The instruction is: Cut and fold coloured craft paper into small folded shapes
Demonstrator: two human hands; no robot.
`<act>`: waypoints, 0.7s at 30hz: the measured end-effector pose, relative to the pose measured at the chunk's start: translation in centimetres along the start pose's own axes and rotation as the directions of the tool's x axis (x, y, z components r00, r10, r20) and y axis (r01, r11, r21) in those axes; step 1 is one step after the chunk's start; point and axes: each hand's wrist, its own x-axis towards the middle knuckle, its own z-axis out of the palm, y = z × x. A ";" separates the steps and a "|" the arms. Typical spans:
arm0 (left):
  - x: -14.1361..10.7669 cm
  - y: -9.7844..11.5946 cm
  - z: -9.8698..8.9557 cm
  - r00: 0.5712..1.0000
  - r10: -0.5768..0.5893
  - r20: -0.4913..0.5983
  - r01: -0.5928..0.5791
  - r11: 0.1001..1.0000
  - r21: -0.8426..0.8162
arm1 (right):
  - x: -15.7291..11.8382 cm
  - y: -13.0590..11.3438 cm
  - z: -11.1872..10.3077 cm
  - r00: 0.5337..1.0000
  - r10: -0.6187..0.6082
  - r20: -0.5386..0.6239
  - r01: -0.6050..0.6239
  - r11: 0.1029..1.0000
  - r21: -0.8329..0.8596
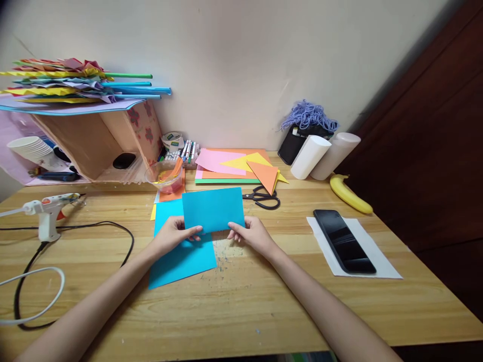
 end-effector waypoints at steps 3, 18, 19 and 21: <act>-0.3 0.1 0.7 0.997 -0.050 0.051 0.051 0.999 -0.014 | -0.3 -0.2 0.5 0.998 0.036 -0.056 -0.033 0.998 0.052; -1.0 -0.1 3.4 0.990 0.144 0.001 -0.144 0.990 0.007 | -2.0 -0.5 3.3 0.995 0.031 0.094 -0.015 0.985 -0.170; -1.0 -0.2 3.4 0.990 0.143 -0.001 -0.143 0.990 0.008 | -2.0 -0.5 3.4 0.994 0.042 0.105 -0.026 0.988 -0.152; -1.1 -0.4 3.5 0.991 0.134 -0.003 -0.134 0.991 0.012 | -2.0 -0.5 3.5 0.991 0.046 0.124 -0.033 0.994 -0.106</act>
